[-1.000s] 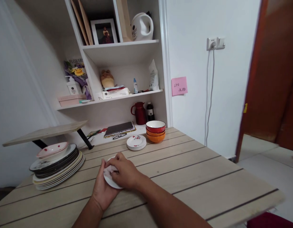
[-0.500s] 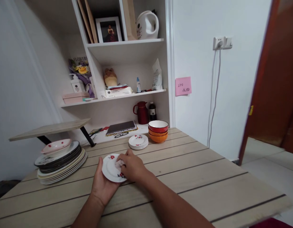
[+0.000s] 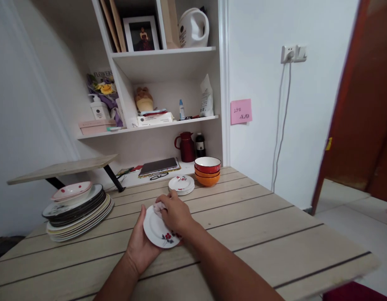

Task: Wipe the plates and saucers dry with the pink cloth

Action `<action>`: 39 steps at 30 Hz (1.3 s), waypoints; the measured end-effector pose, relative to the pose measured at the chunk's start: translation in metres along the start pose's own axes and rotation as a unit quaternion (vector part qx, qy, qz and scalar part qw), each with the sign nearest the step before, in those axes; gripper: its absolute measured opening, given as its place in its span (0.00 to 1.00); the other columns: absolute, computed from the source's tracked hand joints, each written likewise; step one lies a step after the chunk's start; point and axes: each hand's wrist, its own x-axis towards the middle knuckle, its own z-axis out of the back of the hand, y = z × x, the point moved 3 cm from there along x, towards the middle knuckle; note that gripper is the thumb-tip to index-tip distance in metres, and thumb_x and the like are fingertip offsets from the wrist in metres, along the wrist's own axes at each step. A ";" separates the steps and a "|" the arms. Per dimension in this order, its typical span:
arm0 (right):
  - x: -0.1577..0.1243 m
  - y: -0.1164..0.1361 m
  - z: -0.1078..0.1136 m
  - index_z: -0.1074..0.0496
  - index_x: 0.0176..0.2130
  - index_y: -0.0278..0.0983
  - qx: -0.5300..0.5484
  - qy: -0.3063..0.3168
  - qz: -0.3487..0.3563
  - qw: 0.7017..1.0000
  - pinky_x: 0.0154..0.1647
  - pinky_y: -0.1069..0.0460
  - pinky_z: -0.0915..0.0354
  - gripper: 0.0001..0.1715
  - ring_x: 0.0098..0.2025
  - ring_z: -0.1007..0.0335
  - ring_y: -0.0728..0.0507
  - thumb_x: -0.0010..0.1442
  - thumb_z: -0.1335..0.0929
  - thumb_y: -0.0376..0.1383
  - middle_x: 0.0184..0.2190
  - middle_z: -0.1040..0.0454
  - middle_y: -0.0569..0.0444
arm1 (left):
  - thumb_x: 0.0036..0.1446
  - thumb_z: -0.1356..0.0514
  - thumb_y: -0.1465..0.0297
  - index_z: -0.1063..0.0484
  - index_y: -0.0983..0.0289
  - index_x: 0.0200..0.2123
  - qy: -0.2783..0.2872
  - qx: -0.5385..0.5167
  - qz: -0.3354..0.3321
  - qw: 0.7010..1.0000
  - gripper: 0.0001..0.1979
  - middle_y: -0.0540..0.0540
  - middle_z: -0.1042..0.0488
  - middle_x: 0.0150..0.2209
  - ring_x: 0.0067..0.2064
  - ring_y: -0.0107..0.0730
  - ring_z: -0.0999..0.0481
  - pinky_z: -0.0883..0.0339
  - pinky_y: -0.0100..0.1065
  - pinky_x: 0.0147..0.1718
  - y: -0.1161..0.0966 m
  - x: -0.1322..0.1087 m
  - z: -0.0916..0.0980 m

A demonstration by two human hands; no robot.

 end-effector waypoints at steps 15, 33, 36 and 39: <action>-0.007 0.020 -0.008 0.29 0.47 0.45 0.079 0.025 0.087 0.993 0.45 0.53 0.40 0.23 0.42 0.37 0.47 0.54 0.35 0.26 0.43 0.39 0.55 | 0.60 0.44 0.56 0.26 0.61 0.46 -0.009 -0.007 -0.028 1.000 0.19 0.58 0.21 0.42 0.45 0.45 0.22 0.36 0.48 0.51 -0.005 0.001 0.004; -0.010 0.023 -0.013 0.29 0.48 0.46 0.093 0.068 0.098 0.988 0.43 0.54 0.40 0.23 0.40 0.36 0.47 0.53 0.34 0.28 0.41 0.39 0.55 | 0.59 0.43 0.57 0.25 0.63 0.39 -0.049 -0.010 -0.052 0.997 0.16 0.57 0.20 0.37 0.40 0.41 0.21 0.33 0.45 0.48 -0.014 -0.002 0.009; -0.004 0.013 -0.008 0.29 0.48 0.45 0.084 0.011 0.059 0.995 0.44 0.53 0.40 0.22 0.40 0.37 0.47 0.54 0.35 0.28 0.42 0.38 0.55 | 0.58 0.43 0.56 0.26 0.60 0.45 -0.029 -0.004 -0.006 1.000 0.18 0.57 0.20 0.41 0.43 0.43 0.22 0.35 0.48 0.49 -0.003 -0.001 0.003; 0.002 -0.003 -0.004 0.30 0.49 0.45 0.052 -0.013 0.008 0.999 0.44 0.52 0.41 0.21 0.39 0.37 0.47 0.56 0.34 0.31 0.43 0.39 0.54 | 0.58 0.43 0.53 0.29 0.59 0.52 -0.013 0.012 0.022 1.000 0.23 0.60 0.21 0.45 0.46 0.48 0.23 0.37 0.53 0.49 0.002 0.000 0.003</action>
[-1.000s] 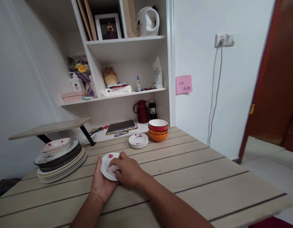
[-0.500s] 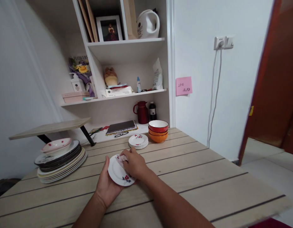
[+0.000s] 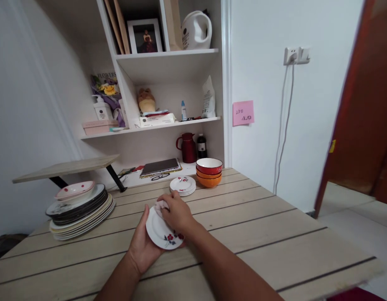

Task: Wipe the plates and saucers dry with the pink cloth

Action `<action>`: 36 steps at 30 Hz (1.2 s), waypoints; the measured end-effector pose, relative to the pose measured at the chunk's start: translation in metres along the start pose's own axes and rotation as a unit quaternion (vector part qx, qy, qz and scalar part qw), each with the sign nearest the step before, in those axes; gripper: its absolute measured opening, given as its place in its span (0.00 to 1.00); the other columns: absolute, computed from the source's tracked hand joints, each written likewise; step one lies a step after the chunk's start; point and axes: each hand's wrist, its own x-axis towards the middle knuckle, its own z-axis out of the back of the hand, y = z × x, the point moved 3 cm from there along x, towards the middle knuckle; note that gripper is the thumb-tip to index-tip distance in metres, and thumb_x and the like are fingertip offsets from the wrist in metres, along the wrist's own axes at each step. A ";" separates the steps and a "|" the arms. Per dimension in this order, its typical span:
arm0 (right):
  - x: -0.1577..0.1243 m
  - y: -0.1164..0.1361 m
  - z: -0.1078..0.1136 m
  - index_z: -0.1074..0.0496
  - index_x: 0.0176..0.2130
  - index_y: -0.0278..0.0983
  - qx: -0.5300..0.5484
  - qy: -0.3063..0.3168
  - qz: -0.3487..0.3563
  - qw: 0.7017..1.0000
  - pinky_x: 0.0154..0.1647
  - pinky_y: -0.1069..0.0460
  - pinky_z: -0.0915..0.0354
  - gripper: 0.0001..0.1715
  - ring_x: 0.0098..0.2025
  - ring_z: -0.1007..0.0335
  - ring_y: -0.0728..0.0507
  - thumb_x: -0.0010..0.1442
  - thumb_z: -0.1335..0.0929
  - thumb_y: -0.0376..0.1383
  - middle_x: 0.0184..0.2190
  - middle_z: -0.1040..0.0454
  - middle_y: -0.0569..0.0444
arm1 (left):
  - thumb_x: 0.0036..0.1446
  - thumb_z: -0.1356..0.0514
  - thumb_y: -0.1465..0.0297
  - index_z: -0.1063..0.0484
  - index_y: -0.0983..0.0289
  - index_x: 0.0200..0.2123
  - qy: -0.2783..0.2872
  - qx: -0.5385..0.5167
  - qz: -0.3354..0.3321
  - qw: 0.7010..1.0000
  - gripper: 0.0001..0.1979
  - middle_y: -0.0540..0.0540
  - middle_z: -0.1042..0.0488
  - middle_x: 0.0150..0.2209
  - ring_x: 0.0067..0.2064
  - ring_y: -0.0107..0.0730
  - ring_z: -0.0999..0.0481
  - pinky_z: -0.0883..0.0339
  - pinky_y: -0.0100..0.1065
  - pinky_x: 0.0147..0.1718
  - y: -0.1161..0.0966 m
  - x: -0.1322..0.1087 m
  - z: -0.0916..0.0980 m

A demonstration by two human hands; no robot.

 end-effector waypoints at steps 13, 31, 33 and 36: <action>-0.017 0.036 -0.007 0.29 0.48 0.46 0.035 0.120 0.112 0.986 0.43 0.54 0.40 0.25 0.40 0.36 0.48 0.52 0.34 0.28 0.42 0.39 0.56 | 0.59 0.44 0.55 0.24 0.65 0.38 -0.044 -0.022 -0.093 0.994 0.19 0.58 0.20 0.36 0.39 0.40 0.21 0.33 0.44 0.48 -0.024 -0.004 0.008; -0.012 0.023 -0.004 0.30 0.49 0.47 -0.016 0.084 0.074 0.994 0.41 0.53 0.42 0.24 0.38 0.37 0.47 0.52 0.34 0.30 0.41 0.39 0.55 | 0.59 0.45 0.53 0.25 0.64 0.43 -0.022 -0.010 -0.096 0.995 0.22 0.59 0.21 0.42 0.43 0.44 0.22 0.34 0.47 0.48 -0.025 -0.005 0.008; -0.014 0.031 -0.007 0.30 0.48 0.46 0.010 0.093 0.103 0.990 0.41 0.53 0.41 0.24 0.38 0.37 0.47 0.52 0.34 0.29 0.41 0.39 0.56 | 0.59 0.44 0.54 0.24 0.64 0.40 -0.022 -0.016 -0.088 0.996 0.20 0.58 0.20 0.38 0.41 0.42 0.22 0.34 0.45 0.48 -0.023 -0.005 0.007; -0.014 0.031 -0.007 0.29 0.45 0.43 0.027 0.058 0.105 0.992 0.42 0.53 0.41 0.21 0.40 0.37 0.47 0.51 0.35 0.27 0.41 0.38 0.55 | 0.58 0.42 0.55 0.24 0.62 0.39 -0.024 -0.011 -0.040 0.999 0.17 0.57 0.20 0.37 0.40 0.42 0.22 0.35 0.46 0.48 -0.012 -0.002 0.003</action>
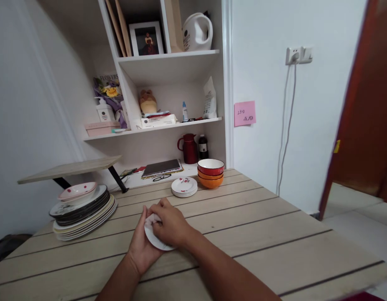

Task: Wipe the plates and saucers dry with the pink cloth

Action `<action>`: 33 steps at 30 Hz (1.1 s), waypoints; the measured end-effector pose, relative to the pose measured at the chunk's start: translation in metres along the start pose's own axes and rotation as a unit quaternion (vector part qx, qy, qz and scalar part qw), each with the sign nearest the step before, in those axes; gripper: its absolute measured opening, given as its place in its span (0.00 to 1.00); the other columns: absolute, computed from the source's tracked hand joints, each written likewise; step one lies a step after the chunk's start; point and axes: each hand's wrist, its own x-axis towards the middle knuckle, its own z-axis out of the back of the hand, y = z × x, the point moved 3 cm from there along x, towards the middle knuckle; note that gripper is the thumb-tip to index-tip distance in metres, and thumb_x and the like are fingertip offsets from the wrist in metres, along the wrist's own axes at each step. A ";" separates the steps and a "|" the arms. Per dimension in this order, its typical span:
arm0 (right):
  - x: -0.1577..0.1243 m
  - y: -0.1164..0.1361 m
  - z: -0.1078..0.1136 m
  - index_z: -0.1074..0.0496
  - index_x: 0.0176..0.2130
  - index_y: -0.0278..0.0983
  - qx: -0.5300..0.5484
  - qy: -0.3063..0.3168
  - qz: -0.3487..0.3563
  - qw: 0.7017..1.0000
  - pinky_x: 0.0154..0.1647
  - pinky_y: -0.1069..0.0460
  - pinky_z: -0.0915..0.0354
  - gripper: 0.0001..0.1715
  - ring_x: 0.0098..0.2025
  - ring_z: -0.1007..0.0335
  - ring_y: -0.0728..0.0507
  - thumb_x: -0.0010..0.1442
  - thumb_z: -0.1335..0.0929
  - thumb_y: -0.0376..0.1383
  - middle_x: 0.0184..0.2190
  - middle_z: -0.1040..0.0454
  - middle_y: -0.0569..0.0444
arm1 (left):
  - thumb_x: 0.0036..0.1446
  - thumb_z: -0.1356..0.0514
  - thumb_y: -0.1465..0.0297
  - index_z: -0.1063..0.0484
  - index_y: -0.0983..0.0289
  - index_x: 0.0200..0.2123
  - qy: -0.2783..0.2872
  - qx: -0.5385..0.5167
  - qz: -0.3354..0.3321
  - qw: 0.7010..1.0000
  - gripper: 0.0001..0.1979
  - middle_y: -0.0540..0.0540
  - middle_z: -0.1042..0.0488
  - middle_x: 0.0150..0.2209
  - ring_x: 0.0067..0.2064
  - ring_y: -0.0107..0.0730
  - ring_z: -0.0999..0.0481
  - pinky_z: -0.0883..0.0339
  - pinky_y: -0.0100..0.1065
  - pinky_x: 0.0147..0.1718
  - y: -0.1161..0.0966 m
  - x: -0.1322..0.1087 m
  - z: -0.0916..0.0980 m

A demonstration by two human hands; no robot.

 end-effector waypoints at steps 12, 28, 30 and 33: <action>0.004 -0.036 0.013 0.30 0.48 0.44 -0.071 -0.054 -0.137 0.987 0.38 0.52 0.43 0.19 0.36 0.37 0.47 0.56 0.34 0.32 0.42 0.38 0.53 | 0.55 0.43 0.49 0.28 0.58 0.51 0.001 0.044 0.062 0.997 0.26 0.59 0.21 0.44 0.45 0.50 0.23 0.36 0.53 0.47 0.008 -0.001 0.001; 0.005 -0.016 0.008 0.29 0.46 0.45 -0.031 -0.074 -0.074 0.994 0.42 0.52 0.42 0.21 0.40 0.36 0.47 0.53 0.35 0.28 0.43 0.38 0.55 | 0.56 0.42 0.52 0.26 0.60 0.47 0.007 0.033 0.065 0.997 0.22 0.58 0.20 0.42 0.46 0.48 0.23 0.37 0.50 0.49 0.012 0.001 -0.002; 0.006 -0.026 0.012 0.30 0.47 0.45 -0.047 -0.085 -0.109 0.989 0.41 0.52 0.42 0.20 0.39 0.36 0.47 0.54 0.35 0.30 0.43 0.38 0.54 | 0.57 0.44 0.51 0.28 0.59 0.50 0.009 0.043 0.085 0.995 0.24 0.60 0.21 0.43 0.46 0.50 0.24 0.37 0.52 0.48 0.014 0.000 -0.003; 0.006 -0.036 0.017 0.30 0.48 0.45 -0.073 -0.074 -0.154 0.983 0.39 0.52 0.43 0.20 0.36 0.37 0.47 0.55 0.35 0.31 0.43 0.38 0.53 | 0.57 0.44 0.50 0.30 0.58 0.53 0.004 0.050 0.089 0.995 0.26 0.60 0.22 0.45 0.46 0.51 0.24 0.38 0.54 0.48 0.013 -0.001 -0.003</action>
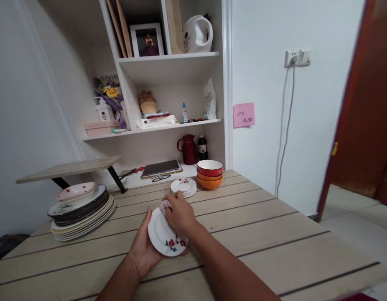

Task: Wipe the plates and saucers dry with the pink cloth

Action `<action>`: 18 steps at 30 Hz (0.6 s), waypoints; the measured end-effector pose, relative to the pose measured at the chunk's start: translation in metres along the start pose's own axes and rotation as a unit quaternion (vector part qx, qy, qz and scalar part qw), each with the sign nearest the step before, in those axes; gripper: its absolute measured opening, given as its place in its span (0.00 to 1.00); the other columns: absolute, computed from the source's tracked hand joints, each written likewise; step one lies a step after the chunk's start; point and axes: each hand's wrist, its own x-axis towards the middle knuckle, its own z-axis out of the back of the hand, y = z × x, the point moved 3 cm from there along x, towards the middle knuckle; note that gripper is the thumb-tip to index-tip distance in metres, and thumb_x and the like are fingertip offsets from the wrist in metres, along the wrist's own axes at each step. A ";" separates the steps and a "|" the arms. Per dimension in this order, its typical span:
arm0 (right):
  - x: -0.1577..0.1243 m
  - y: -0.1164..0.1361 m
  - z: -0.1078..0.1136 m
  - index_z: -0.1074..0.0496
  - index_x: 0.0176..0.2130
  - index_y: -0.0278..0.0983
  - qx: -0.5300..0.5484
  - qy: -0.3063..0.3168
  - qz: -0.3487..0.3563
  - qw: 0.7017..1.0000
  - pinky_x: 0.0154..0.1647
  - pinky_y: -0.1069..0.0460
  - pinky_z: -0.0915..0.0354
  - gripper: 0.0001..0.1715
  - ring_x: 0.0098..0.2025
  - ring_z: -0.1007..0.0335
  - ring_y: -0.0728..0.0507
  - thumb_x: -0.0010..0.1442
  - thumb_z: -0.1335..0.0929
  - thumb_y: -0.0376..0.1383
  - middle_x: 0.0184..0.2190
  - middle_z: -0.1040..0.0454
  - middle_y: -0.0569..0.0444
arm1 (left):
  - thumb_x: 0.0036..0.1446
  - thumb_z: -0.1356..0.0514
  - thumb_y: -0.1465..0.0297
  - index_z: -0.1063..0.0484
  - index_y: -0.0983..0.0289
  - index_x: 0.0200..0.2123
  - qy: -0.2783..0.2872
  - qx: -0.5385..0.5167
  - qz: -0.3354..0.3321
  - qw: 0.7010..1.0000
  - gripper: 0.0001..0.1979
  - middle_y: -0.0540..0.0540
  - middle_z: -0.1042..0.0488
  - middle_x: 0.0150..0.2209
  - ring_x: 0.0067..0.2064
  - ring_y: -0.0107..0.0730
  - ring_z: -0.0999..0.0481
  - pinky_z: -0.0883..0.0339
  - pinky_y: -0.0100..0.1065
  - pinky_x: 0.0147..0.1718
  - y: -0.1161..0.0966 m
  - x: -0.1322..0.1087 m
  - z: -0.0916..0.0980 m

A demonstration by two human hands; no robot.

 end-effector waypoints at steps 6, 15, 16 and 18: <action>-0.010 0.016 -0.006 0.30 0.48 0.45 0.012 0.081 0.084 0.993 0.39 0.53 0.42 0.23 0.38 0.37 0.47 0.52 0.34 0.30 0.42 0.38 0.54 | 0.57 0.43 0.52 0.26 0.61 0.45 -0.021 -0.026 -0.092 0.995 0.22 0.58 0.20 0.40 0.42 0.45 0.22 0.36 0.50 0.49 -0.016 -0.002 0.008; -0.011 0.024 -0.007 0.29 0.44 0.43 0.059 0.022 0.114 0.992 0.43 0.53 0.41 0.20 0.41 0.36 0.46 0.53 0.35 0.27 0.42 0.38 0.55 | 0.58 0.43 0.54 0.25 0.61 0.45 -0.004 -0.037 -0.043 0.998 0.19 0.58 0.20 0.41 0.45 0.47 0.23 0.36 0.49 0.49 -0.004 0.000 -0.004; -0.008 0.020 -0.006 0.29 0.45 0.44 0.055 0.009 0.096 0.994 0.43 0.53 0.41 0.20 0.41 0.36 0.46 0.54 0.35 0.28 0.42 0.38 0.54 | 0.58 0.43 0.54 0.26 0.60 0.47 -0.007 -0.034 -0.038 0.999 0.20 0.58 0.20 0.42 0.45 0.48 0.23 0.37 0.50 0.49 -0.002 -0.001 -0.006; -0.003 0.010 -0.004 0.30 0.47 0.44 0.039 -0.002 0.053 0.998 0.42 0.52 0.41 0.20 0.40 0.36 0.46 0.55 0.35 0.29 0.43 0.38 0.54 | 0.58 0.43 0.54 0.29 0.59 0.52 -0.012 -0.027 -0.029 0.999 0.23 0.59 0.21 0.44 0.47 0.50 0.24 0.37 0.52 0.49 0.000 -0.001 -0.008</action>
